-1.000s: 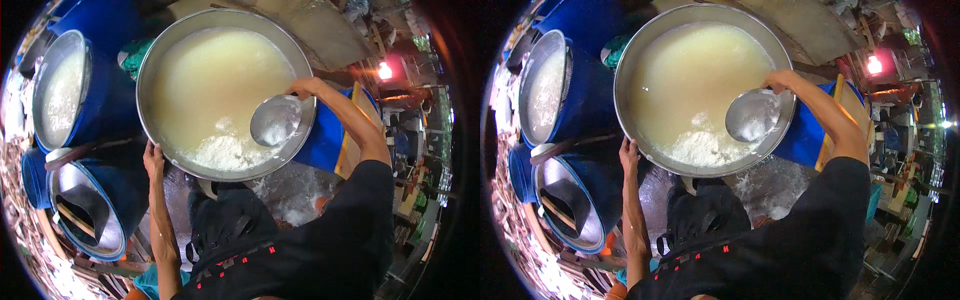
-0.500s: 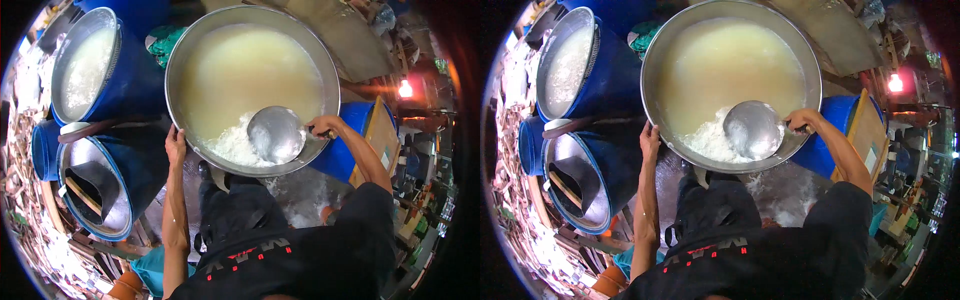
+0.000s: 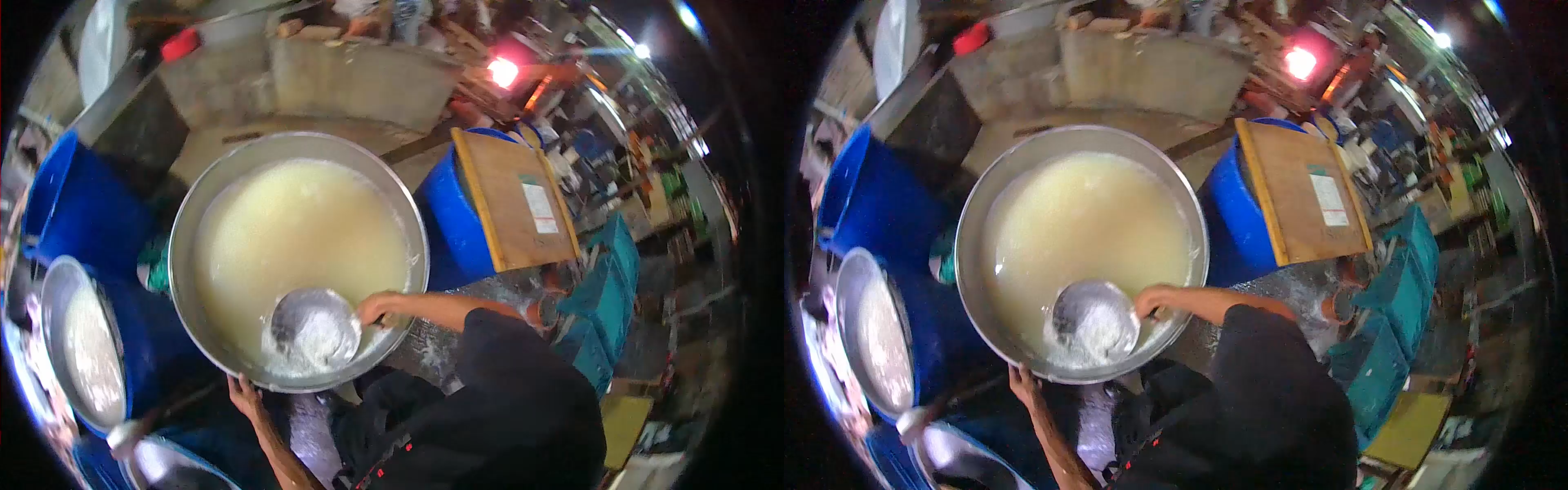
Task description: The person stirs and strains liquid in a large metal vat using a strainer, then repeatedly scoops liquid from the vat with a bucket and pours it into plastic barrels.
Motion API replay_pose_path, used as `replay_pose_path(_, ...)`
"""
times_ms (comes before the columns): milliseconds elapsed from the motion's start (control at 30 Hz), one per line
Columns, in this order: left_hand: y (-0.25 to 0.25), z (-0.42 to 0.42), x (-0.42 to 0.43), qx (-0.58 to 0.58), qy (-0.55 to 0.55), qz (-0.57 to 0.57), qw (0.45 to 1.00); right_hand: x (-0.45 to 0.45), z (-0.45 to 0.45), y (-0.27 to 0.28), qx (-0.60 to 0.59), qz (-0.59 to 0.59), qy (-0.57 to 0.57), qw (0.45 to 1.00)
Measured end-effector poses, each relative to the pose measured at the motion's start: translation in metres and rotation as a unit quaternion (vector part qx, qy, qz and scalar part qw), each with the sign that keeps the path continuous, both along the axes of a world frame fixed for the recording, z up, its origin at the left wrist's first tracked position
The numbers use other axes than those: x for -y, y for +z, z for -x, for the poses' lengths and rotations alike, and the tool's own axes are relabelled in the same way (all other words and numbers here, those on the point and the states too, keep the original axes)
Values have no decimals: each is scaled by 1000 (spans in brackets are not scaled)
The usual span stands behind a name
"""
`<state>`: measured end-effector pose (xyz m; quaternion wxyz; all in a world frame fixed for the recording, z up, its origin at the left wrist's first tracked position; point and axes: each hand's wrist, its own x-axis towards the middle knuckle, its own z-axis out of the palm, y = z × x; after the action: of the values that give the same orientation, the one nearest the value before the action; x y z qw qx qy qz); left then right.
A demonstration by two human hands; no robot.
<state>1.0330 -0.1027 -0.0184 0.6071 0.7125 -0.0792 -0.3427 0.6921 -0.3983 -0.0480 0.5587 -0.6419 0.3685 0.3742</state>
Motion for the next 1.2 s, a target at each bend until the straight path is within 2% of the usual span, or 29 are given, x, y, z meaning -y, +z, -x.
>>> replay_pose_path(33, 1, 1, -1, 3, 21, -3, 1000, -11, -13, -19, -21, 26, 58, 998)
replay_pose_path(133, -14, -10, -6, 41, -29, 1, 999, -45, -34, -6, -3, 44, -9, 999)
replay_pose_path(200, -15, -12, -6, 34, -29, -8, 999, -63, -41, 6, 25, -9, -124, 992)
replay_pose_path(233, -14, -12, -6, 20, -23, -21, 999, -71, -42, 11, 30, -7, -128, 991)
replay_pose_path(333, -5, -14, -7, -14, -41, -4, 999, -90, -35, 20, 31, -216, -316, 923)
replay_pose_path(367, -2, -14, -8, -19, -45, -15, 999, -98, -30, 23, 35, -214, -317, 923)
replay_pose_path(433, 6, -13, -8, -23, -47, -21, 998, -121, -21, 49, 96, -218, -402, 884)
replay_pose_path(500, -1, -17, -11, -25, -78, -9, 997, -142, -3, 64, 131, -200, -402, 884)
replay_pose_path(567, -3, -19, -10, -21, -82, 2, 996, -170, 17, 99, 189, -221, -529, 797)
replay_pose_path(600, -7, -22, -10, -5, -90, -7, 996, -184, 31, 105, 213, -235, -550, 773)
replay_pose_path(633, -9, -23, -10, 10, -96, -16, 995, -197, 47, 115, 215, -230, -555, 770)
replay_pose_path(700, 2, -19, -11, 5, -118, 12, 993, -226, 80, 134, 266, -262, -604, 704)
replay_pose_path(767, -4, -24, -10, 68, -133, -26, 988, -257, 110, 154, 292, -320, -659, 615)
replay_pose_path(800, -7, -27, -10, 67, -134, -29, 988, -270, 122, 159, 290, -321, -661, 614)
replay_pose_path(867, -12, -30, -11, 6, -184, 84, 979, -290, 145, 168, 347, -432, -661, 505)
replay_pose_path(967, -2, -23, -5, -5, -143, 30, 989, -292, 161, 179, 327, -501, -699, 392)
replay_pose_path(1000, -4, -25, -7, 41, -146, -36, 988, -282, 166, 176, 303, -465, -714, 427)
replay_pose_path(1033, 21, -15, -7, 45, -130, -48, 989, -268, 164, 168, 286, -431, -722, 460)
replay_pose_path(1067, 19, -14, -7, -5, -100, -9, 995, -250, 152, 177, 265, -349, -736, 515)
replay_pose_path(1133, -24, -31, -8, 82, -109, -20, 991, -212, 120, 180, 221, -183, -752, 593)
replay_pose_path(1167, -25, -33, -10, 120, -113, -52, 985, -192, 106, 177, 193, -97, -760, 614)
replay_pose_path(1200, -15, -32, -10, 127, -109, -68, 984, -169, 95, 165, 209, -56, -720, 660)
